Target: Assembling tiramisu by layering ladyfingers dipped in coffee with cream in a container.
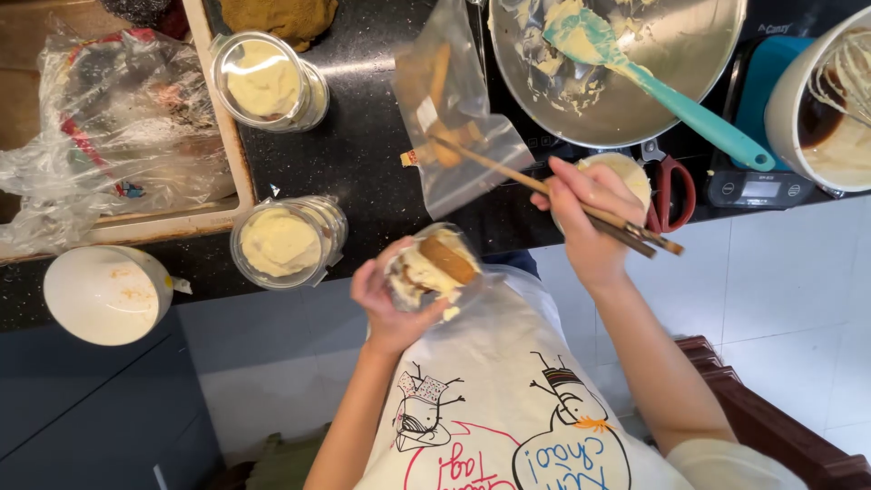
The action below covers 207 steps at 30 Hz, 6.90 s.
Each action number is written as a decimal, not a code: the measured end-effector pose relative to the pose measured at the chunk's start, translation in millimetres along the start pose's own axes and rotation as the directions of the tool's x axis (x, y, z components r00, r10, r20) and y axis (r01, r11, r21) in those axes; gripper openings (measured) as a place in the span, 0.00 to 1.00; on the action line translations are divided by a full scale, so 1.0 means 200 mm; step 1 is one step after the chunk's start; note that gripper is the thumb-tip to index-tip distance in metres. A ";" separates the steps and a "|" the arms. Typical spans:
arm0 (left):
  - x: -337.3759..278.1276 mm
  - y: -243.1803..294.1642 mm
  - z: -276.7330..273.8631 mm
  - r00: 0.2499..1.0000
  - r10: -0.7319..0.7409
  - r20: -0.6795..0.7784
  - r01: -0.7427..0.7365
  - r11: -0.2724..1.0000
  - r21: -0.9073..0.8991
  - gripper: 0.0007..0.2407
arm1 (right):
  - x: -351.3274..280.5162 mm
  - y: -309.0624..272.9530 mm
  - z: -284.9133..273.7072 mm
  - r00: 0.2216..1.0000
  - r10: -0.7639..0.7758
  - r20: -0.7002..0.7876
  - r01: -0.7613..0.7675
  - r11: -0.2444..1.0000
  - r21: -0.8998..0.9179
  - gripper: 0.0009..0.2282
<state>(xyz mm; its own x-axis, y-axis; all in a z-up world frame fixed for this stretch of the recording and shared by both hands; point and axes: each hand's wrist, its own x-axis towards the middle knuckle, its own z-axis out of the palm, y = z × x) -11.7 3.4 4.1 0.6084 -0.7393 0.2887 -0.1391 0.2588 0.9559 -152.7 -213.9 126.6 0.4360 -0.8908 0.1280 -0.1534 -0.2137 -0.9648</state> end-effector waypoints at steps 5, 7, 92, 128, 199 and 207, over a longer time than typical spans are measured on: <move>0.06 -0.10 0.07 0.993 0.006 0.121 -0.011 0.999 0.046 0.45 | 0.00 0.04 0.07 1.000 0.002 0.007 -0.002 1.000 0.023 0.08; 0.10 -0.15 0.08 0.995 -0.037 0.098 0.033 0.999 0.043 0.44 | -0.01 0.04 0.06 1.000 0.019 -0.012 -0.019 1.000 0.010 0.08; 0.41 0.47 1.51 0.960 0.240 0.144 -0.268 0.939 0.216 0.47 | 0.24 0.13 -2.04 0.971 0.095 -0.220 -0.161 0.938 -0.308 0.05; 0.41 0.46 1.51 0.975 0.190 0.115 -0.208 0.963 0.170 0.47 | 0.14 0.18 -1.90 0.991 -0.114 0.063 0.128 0.776 -0.617 0.06; 0.37 0.52 0.51 0.975 0.222 0.004 -0.222 0.974 0.048 0.46 | 0.43 -0.42 -0.93 0.622 -0.256 0.740 0.174 0.967 0.188 0.04; 0.38 0.49 0.29 0.962 0.256 0.095 -0.253 0.967 -0.042 0.44 | 0.55 -0.55 -0.64 0.489 -0.139 0.861 0.252 0.968 0.013 0.11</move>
<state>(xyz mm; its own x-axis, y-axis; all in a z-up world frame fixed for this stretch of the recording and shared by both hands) -24.7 -63.5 123.1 0.4755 -0.7042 0.5273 -0.2558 0.4628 0.8488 -201.7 -339.3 275.7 0.9981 -0.0612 -0.0016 -0.0275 -0.4260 -0.9043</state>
